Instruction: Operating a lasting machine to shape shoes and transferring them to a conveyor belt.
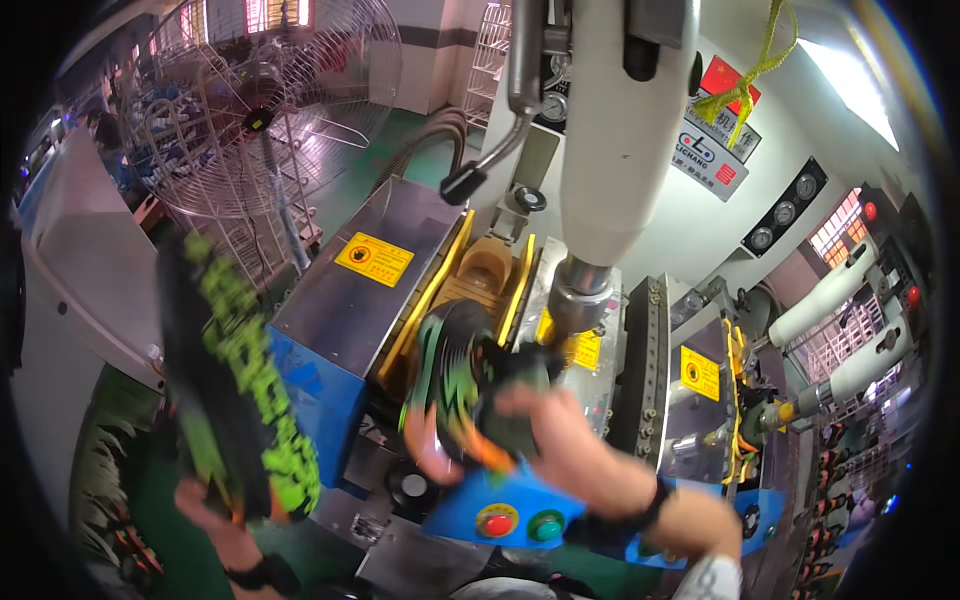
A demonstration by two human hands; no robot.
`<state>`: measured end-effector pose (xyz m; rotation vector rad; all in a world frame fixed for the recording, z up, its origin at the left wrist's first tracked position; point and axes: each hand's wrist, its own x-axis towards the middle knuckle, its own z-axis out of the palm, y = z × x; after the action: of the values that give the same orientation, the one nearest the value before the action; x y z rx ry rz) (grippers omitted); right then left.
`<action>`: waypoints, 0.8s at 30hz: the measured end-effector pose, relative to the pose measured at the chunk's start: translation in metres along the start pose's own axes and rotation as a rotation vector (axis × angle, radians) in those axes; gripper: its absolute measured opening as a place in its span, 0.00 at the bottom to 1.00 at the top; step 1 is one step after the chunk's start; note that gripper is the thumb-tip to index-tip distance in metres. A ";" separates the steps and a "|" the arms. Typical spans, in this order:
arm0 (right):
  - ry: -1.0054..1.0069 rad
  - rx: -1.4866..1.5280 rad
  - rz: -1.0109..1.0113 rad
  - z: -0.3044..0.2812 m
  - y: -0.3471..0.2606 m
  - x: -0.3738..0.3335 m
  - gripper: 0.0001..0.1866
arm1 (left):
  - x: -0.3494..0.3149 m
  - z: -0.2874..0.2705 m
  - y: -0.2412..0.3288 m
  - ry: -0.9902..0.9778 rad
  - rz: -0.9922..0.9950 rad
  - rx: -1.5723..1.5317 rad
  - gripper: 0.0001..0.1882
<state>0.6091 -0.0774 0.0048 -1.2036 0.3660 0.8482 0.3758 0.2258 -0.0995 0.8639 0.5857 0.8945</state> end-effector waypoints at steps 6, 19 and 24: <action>0.510 -0.429 -0.348 0.039 -0.054 0.173 0.14 | -0.105 -0.110 0.026 0.274 0.071 0.470 0.19; 0.771 -0.988 -0.702 0.053 -0.008 0.200 0.19 | -0.212 -0.225 -0.052 0.379 -0.185 0.532 0.24; 0.776 -0.924 -0.849 0.042 0.004 0.226 0.19 | -0.197 -0.158 -0.027 0.665 -0.543 0.059 0.20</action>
<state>0.7455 0.0466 -0.1321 -2.3049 0.0164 -0.3025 0.1688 0.1107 -0.1894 0.4003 1.3555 0.6487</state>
